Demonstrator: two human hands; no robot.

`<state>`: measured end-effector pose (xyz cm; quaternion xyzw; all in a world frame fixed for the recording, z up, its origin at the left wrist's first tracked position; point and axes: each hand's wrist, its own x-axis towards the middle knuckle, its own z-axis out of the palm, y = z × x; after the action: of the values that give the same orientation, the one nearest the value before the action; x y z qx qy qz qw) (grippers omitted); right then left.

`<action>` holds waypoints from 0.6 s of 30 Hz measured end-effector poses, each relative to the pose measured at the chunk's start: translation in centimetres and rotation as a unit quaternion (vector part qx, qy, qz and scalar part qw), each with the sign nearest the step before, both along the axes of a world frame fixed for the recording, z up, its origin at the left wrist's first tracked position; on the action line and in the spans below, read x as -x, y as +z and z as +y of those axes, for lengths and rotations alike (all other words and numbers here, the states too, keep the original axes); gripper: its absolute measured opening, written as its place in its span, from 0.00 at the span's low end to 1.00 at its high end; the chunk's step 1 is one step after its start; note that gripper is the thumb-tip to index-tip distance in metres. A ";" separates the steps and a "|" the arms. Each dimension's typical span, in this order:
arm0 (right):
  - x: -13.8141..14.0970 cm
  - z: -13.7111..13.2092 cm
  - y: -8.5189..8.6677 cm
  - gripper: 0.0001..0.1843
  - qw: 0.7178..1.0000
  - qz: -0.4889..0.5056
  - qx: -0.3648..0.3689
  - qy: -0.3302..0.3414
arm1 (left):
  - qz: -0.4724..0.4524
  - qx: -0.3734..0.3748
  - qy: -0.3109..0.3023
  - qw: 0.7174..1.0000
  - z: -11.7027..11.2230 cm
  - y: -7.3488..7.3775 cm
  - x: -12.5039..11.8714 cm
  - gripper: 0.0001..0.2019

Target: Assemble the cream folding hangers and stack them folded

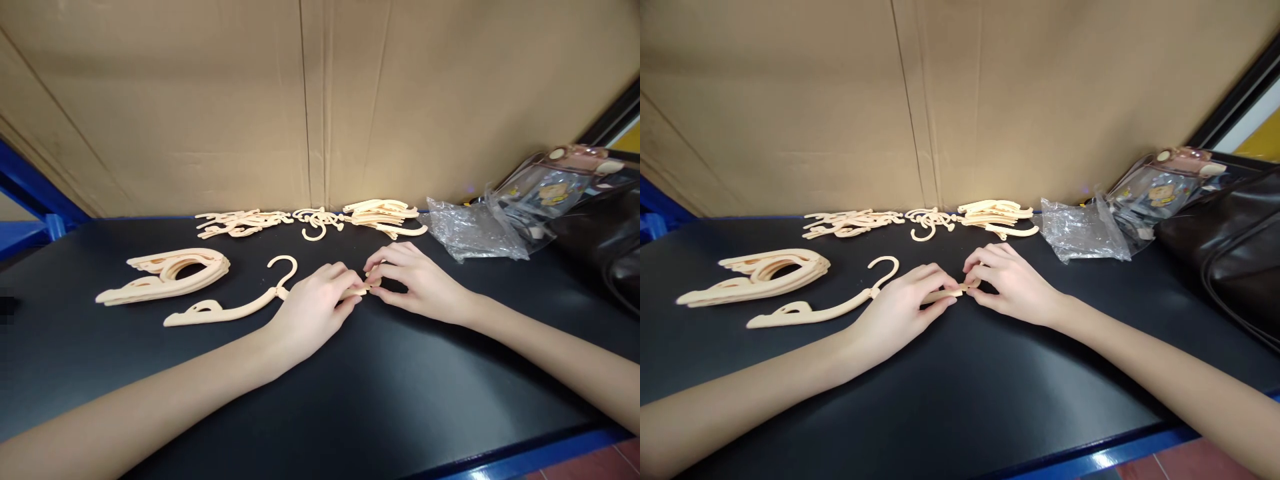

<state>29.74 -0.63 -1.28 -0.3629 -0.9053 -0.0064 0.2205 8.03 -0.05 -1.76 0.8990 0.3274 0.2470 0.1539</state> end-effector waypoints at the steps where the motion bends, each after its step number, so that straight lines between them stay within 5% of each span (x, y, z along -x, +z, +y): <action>1: 0.0 0.0 0.0 0.02 1.000 -0.003 -0.002 -0.001 | 0.015 -0.030 -0.001 0.999 -0.1 0.0 0.0 0.04; 9: -0.2 0.1 0.1 0.07 0.999 -0.019 -0.012 -0.032 | 0.108 -0.220 -0.004 0.970 -0.3 -0.1 0.0 0.09; 18: -0.1 0.1 0.0 0.10 0.999 -0.017 0.022 -0.036 | 0.134 -0.298 -0.082 0.942 -0.7 -0.2 0.3 0.17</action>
<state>29.82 -0.58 -1.26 -0.3998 -0.8953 -0.0002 0.1963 7.75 -0.76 -1.95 0.9522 0.1819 0.1970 -0.1463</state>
